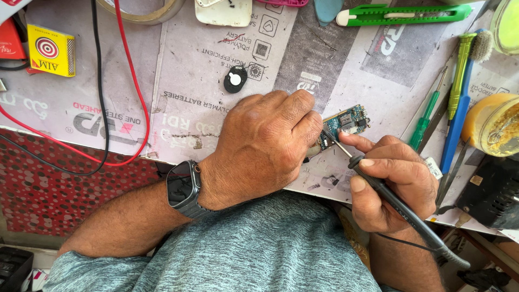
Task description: The person tests a small electronic component with multimeter probes, then uses a soldering iron to work on a circuit board. They dip the soldering iron tip into a container of flux and continue soldering various points on the board.
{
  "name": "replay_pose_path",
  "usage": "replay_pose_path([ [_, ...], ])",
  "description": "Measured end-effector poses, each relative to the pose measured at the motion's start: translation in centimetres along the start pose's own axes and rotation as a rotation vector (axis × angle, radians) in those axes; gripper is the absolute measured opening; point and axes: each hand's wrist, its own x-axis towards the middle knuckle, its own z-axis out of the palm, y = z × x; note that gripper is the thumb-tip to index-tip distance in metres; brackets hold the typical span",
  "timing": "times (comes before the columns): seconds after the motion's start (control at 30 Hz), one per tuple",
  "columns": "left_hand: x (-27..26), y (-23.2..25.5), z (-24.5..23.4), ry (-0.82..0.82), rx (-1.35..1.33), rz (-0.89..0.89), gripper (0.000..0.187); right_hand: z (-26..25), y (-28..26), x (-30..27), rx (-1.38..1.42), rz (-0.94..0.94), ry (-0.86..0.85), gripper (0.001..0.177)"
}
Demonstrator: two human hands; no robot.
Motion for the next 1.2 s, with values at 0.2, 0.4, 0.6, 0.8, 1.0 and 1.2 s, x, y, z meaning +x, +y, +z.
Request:
replay_pose_path([
  [0.2,0.00,-0.02,0.03,0.003,0.011,0.008,0.014,-0.13,-0.28,0.03,-0.037,-0.024,0.020,0.020],
  [0.4,0.01,-0.02,0.05,0.009,0.011,0.013,0.013,-0.14,-0.31,-0.07,-0.029,-0.030,0.043,0.019],
  [0.6,0.05,0.05,0.04,-0.004,0.015,-0.005,0.012,-0.30,-0.36,0.12,-0.065,-0.047,0.009,0.018],
  [0.8,0.02,-0.01,0.05,0.007,0.006,0.003,0.014,-0.14,-0.56,0.05,-0.085,-0.020,-0.005,0.018],
  [1.0,0.04,0.03,0.16,0.004,0.011,-0.006,0.010,-0.02,-0.39,0.22,-0.069,-0.036,-0.019,0.018],
  [1.2,0.02,-0.03,0.18,0.016,0.017,0.007,0.008,-0.06,-0.63,0.25,-0.078,-0.011,-0.036,0.017],
])
